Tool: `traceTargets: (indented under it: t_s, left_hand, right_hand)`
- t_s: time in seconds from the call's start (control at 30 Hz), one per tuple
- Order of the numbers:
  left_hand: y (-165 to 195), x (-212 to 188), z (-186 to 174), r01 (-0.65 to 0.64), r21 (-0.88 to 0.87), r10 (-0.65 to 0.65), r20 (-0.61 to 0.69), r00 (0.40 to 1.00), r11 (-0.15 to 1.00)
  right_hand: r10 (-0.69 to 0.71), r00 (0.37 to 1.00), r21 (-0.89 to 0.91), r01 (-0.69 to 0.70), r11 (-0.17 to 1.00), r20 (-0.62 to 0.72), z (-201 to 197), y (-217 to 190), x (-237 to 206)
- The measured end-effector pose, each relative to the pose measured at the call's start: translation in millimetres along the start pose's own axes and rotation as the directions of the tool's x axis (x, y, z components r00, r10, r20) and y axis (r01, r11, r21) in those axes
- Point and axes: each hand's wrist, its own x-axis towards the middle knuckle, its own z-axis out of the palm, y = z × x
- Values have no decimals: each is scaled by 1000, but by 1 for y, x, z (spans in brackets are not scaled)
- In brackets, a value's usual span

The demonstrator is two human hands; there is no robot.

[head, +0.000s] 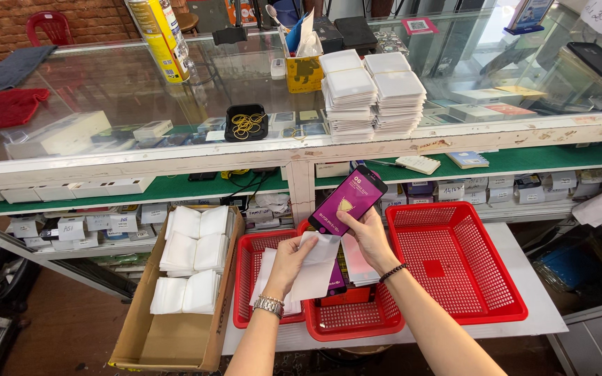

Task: The person picks up a phone from a basket, slides it into a clear plastic sleeve, wraps a white paper sleeve around it, and stacks the wrapped phones in the basket. They repeat this for several phones, occasionally moving finished stacks aside.

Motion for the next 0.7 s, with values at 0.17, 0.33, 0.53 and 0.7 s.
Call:
traceTargets:
  t_s: [0.17, 0.33, 0.53, 0.7]
  left_hand:
    - [2, 2, 1, 25, -17, -25, 9, 1000, 1000]
    - [5, 2, -3, 103, 46, -105, 57, 993, 994]
    - [7, 3, -4, 113, 17, -114, 48, 992, 993]
    - [7, 4, -5, 121, -9, -120, 74, 990, 993]
  right_hand:
    - [61, 997, -30, -60, 998, 42, -7, -1, 3]
    - [161, 983, -170, -144, 975, 88, -16, -5, 14]
    - [185, 976, -195, -161, 967, 112, -17, -8, 21]
    - [176, 977, -200, -149, 969, 125, -16, -14, 20]
